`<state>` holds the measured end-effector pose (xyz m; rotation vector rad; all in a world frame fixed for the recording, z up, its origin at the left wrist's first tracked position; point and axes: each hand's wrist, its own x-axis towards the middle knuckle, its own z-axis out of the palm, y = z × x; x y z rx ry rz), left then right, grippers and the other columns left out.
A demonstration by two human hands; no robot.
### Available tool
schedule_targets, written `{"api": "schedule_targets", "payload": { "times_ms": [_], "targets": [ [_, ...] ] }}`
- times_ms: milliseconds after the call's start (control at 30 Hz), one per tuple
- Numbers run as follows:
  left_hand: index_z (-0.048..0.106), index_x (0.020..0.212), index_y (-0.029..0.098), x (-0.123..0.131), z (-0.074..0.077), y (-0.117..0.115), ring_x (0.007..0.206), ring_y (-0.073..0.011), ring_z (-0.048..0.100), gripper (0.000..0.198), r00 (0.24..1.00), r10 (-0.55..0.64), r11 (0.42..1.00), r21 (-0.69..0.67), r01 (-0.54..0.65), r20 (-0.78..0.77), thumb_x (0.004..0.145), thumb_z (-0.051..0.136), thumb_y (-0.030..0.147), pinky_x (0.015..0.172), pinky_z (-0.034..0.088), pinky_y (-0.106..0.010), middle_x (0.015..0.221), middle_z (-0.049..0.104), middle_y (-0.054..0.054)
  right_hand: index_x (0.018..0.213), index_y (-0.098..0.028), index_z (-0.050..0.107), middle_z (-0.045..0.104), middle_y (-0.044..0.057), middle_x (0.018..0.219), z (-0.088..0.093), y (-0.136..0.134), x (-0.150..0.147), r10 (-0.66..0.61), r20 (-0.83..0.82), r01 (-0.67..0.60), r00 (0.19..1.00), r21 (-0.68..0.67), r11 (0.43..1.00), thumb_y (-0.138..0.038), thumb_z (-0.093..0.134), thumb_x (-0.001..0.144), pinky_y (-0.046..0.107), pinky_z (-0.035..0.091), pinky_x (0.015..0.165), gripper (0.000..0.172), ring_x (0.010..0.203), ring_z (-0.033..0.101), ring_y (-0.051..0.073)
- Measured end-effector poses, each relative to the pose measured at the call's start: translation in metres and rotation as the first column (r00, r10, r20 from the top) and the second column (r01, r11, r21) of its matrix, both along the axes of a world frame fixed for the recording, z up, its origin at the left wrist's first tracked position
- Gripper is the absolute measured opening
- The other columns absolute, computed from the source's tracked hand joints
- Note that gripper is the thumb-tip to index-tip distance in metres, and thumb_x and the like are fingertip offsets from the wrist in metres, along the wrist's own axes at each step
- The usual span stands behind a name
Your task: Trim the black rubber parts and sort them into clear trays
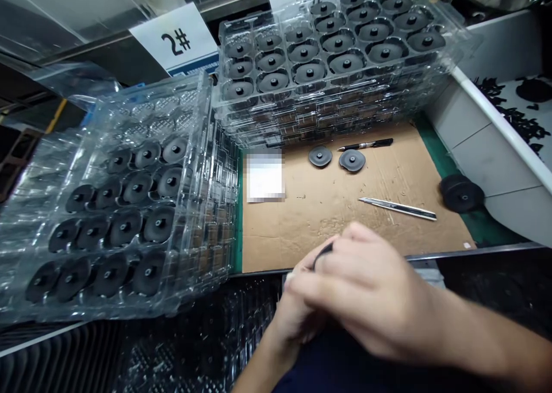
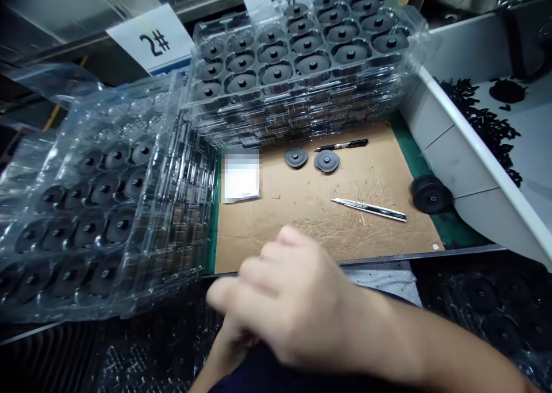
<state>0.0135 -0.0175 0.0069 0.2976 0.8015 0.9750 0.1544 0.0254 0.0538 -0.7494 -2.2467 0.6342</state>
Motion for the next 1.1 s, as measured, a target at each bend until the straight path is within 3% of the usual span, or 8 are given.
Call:
{"api": "schedule_targets", "payload": {
  "times_ms": [67,167,367,533,633,767,867,1100],
  "targets": [
    [0.065,0.108,0.020,0.000,0.000,0.001,0.098,-0.0268,0.064,0.057,0.994,-0.044,0.999,0.016,0.042,0.102,0.058,0.078,0.046,0.087,0.052,-0.035,0.105,0.069,-0.005,0.104,-0.018,0.062,0.067,0.002,0.088,-0.009,0.012,0.010,-0.153,0.006,0.152,0.988,-0.141,0.978,-0.020,0.044,0.091,0.029,0.038,0.071,0.022,0.075,0.057,0.013],
    [0.059,0.118,0.025,-0.002,-0.001,0.002,0.106,-0.0285,0.061,0.063,0.976,-0.060,0.998,0.002,0.061,0.208,0.061,0.077,0.043,0.083,0.054,-0.033,0.125,0.060,-0.006,0.103,-0.023,0.064,0.068,0.001,0.101,-0.036,0.024,0.027,-0.416,0.087,0.414,0.905,-0.402,0.817,-0.026,0.046,0.091,0.026,0.043,0.074,0.021,0.086,0.061,0.014],
    [0.053,0.126,0.024,-0.010,-0.007,0.003,0.118,-0.0316,0.053,0.064,0.974,-0.025,1.000,-0.010,0.028,0.227,0.068,0.071,0.043,0.092,0.050,-0.035,0.138,0.049,-0.010,0.100,-0.024,0.066,0.070,0.000,0.100,-0.103,-0.011,0.035,-0.313,0.131,0.318,0.941,-0.662,0.679,-0.030,0.047,0.089,0.027,0.050,0.077,0.022,0.092,0.065,0.017],
    [0.053,0.126,0.024,-0.009,-0.011,0.005,0.118,-0.0304,0.053,0.058,0.980,-0.016,1.000,-0.010,0.018,0.196,0.073,0.068,0.042,0.094,0.049,-0.035,0.136,0.051,-0.009,0.107,-0.023,0.062,0.067,0.004,0.106,-0.086,-0.018,0.038,-0.484,0.137,0.455,0.864,-0.622,0.637,-0.031,0.047,0.090,0.028,0.049,0.073,0.024,0.093,0.063,0.018],
    [0.052,0.127,0.024,-0.004,-0.010,0.006,0.114,-0.0280,0.056,0.058,0.991,0.005,1.000,0.010,-0.006,0.131,0.074,0.068,0.043,0.094,0.049,-0.036,0.132,0.055,-0.009,0.114,-0.025,0.058,0.063,0.003,0.112,-0.044,-0.012,0.028,-0.560,0.046,0.522,0.827,-0.431,0.736,-0.025,0.050,0.090,0.027,0.046,0.075,0.026,0.096,0.059,0.017],
    [0.053,0.126,0.021,-0.001,-0.010,0.008,0.118,-0.0250,0.053,0.054,1.000,0.026,1.000,0.004,-0.027,0.004,0.076,0.069,0.036,0.106,0.038,-0.036,0.127,0.058,-0.009,0.115,-0.015,0.055,0.065,0.006,0.099,-0.010,-0.011,0.002,-0.256,-0.069,0.244,0.964,-0.151,0.958,-0.013,0.046,0.089,0.033,0.044,0.081,0.028,0.088,0.057,0.016],
    [0.054,0.124,0.023,0.000,-0.010,0.007,0.117,-0.0238,0.053,0.052,0.996,0.077,0.997,0.021,-0.076,-0.035,0.075,0.070,0.032,0.105,0.039,-0.035,0.126,0.059,-0.007,0.105,-0.014,0.059,0.064,0.005,0.090,-0.008,-0.008,-0.009,-0.096,0.010,0.096,0.995,-0.229,0.969,-0.012,0.044,0.089,0.031,0.044,0.074,0.022,0.080,0.056,0.015],
    [0.060,0.116,0.026,0.000,-0.003,0.012,0.107,-0.0185,0.061,0.048,0.993,0.101,0.991,0.085,-0.107,0.066,0.070,0.075,0.025,0.098,0.045,-0.027,0.115,0.065,-0.002,0.111,-0.012,0.057,0.064,0.006,0.092,-0.016,-0.011,-0.003,-0.149,-0.104,0.131,0.983,-0.167,0.977,-0.009,0.046,0.087,0.032,0.043,0.077,0.027,0.082,0.055,0.016]
  ]
}}
